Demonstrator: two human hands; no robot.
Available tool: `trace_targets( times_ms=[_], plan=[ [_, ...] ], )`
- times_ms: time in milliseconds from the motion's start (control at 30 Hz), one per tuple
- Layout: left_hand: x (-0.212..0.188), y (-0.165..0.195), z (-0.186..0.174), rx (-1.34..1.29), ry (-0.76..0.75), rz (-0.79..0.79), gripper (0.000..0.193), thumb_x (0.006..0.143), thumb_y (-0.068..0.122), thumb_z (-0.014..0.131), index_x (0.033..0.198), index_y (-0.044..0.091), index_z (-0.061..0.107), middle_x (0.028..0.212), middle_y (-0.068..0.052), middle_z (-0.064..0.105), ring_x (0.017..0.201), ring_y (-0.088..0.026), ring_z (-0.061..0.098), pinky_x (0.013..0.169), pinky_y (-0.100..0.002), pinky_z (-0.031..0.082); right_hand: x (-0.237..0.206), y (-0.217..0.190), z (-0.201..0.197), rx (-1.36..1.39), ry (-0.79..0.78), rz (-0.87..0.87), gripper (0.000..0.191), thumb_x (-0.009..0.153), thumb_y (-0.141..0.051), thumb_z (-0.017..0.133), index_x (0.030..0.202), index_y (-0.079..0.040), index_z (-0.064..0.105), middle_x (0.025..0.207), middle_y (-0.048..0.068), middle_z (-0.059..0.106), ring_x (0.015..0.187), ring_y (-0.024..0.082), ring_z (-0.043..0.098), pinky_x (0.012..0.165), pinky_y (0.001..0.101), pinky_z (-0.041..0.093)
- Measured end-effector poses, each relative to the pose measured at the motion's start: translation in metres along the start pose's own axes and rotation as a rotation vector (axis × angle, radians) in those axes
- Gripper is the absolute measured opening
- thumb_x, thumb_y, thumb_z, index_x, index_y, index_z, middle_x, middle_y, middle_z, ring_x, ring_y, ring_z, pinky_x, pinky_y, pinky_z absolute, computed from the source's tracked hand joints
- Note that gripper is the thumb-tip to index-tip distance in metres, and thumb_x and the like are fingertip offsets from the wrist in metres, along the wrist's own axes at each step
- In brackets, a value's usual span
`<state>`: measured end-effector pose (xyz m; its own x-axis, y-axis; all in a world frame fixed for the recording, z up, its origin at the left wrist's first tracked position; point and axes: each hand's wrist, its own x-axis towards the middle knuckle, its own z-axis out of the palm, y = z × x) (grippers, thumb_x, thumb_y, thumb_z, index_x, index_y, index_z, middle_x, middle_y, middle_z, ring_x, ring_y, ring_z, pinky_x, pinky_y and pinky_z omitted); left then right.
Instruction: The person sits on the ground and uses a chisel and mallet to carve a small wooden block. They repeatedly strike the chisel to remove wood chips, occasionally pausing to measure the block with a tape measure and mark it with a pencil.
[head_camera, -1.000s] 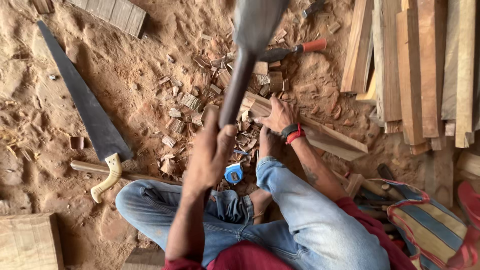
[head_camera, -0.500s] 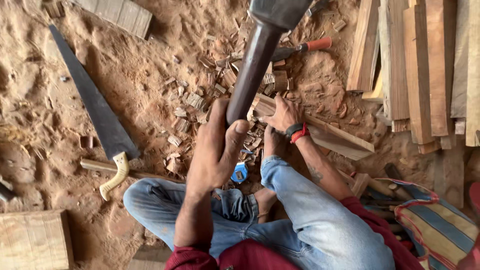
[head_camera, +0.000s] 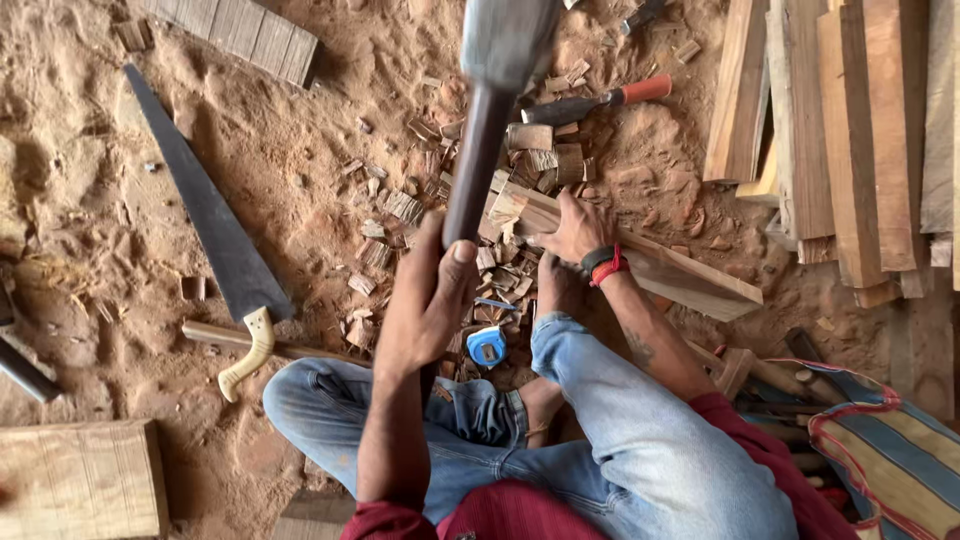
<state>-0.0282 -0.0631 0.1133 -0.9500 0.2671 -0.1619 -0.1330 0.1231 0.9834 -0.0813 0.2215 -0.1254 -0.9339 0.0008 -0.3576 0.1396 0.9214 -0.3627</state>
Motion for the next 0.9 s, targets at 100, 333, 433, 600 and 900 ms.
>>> trace_targets(
  times_ms=[100,333,433,600,900],
  plan=[
    [-0.004,0.004,0.001,0.017,0.022,0.1,0.043,0.112,0.042,0.043,0.122,0.002,0.051,0.067,0.0,0.055,0.054,-0.01,0.053,0.045,-0.027,0.043,0.001,0.001,0.001,-0.088,0.099,-0.061,0.078,0.065,-0.049,0.087,0.121,-0.002,0.059,0.098,0.018,0.071,0.082,0.033,0.068,0.07,0.052,0.052],
    [-0.004,-0.085,0.042,0.122,-0.04,-0.475,0.045,0.107,0.043,0.038,0.123,0.004,0.053,0.068,-0.001,0.059,0.046,-0.009,0.05,0.036,-0.027,0.041,0.002,0.005,0.003,-0.032,-0.015,-0.026,0.065,0.074,-0.054,0.082,0.113,-0.007,0.061,0.087,0.013,0.069,0.074,0.028,0.068,0.067,0.0461,0.055],
    [-0.002,-0.078,0.034,0.022,0.01,-0.4,0.047,0.107,0.043,0.037,0.125,0.004,0.055,0.067,0.0,0.058,0.046,-0.008,0.048,0.035,-0.026,0.039,0.001,0.006,0.002,-0.037,0.061,-0.076,0.066,0.068,-0.051,0.086,0.109,-0.005,0.06,0.086,0.013,0.069,0.071,0.028,0.066,0.062,0.0469,0.053],
    [-0.001,-0.012,0.007,0.004,0.029,-0.112,0.048,0.109,0.043,0.039,0.133,0.002,0.051,0.063,-0.001,0.054,0.048,-0.008,0.05,0.039,-0.024,0.04,-0.004,-0.003,-0.005,-0.098,0.056,-0.031,0.064,0.068,-0.05,0.086,0.106,-0.007,0.059,0.085,0.013,0.069,0.069,0.028,0.066,0.061,0.0464,0.051],
    [-0.006,-0.108,0.042,0.166,-0.088,-0.495,0.044,0.108,0.044,0.038,0.118,0.003,0.052,0.066,-0.004,0.058,0.046,-0.011,0.051,0.035,-0.03,0.043,0.0,0.009,0.009,-0.077,-0.016,0.018,0.061,0.076,-0.057,0.079,0.106,-0.008,0.06,0.082,0.013,0.068,0.07,0.031,0.066,0.064,0.0461,0.053]
  ],
)
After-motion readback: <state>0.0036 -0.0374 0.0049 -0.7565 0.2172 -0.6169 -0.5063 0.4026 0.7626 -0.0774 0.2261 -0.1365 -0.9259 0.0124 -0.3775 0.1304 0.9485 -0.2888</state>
